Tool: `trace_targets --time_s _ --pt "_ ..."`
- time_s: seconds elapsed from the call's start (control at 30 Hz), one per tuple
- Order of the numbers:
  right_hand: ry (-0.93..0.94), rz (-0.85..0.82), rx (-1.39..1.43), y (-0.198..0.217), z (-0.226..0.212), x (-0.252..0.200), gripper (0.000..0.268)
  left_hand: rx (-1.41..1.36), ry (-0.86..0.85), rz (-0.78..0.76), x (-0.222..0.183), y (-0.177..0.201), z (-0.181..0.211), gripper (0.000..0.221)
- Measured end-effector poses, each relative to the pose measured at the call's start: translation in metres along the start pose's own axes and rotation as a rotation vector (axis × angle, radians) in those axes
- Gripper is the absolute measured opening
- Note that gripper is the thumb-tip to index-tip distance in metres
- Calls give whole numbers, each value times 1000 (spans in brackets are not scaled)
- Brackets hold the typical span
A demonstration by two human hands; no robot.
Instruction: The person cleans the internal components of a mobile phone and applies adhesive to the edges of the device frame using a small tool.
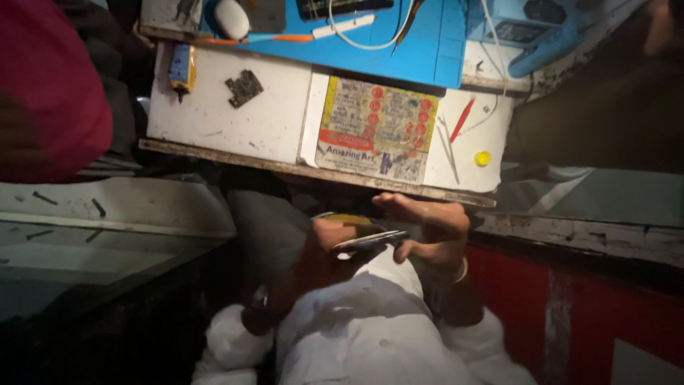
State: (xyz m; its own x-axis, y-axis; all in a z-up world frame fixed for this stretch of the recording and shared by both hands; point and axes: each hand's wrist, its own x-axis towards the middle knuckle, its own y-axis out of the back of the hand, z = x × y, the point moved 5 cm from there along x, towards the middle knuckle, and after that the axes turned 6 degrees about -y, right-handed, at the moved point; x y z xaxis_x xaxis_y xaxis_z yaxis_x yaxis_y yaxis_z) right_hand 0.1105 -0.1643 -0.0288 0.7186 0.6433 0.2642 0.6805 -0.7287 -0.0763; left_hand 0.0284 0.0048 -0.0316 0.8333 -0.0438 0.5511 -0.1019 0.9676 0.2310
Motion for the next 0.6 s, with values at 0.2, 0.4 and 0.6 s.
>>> trace_targets --time_s 0.2,0.4,0.6 --pt "19 -327 -392 -11 -17 19 56 69 100 -241 -2 -1 -15 23" --pt "23 -264 -403 -28 3 16 45 386 275 -480 -23 -3 -41 20" --pt "-250 -445 -780 -44 44 9 36 669 583 -700 -67 -38 -90 3"
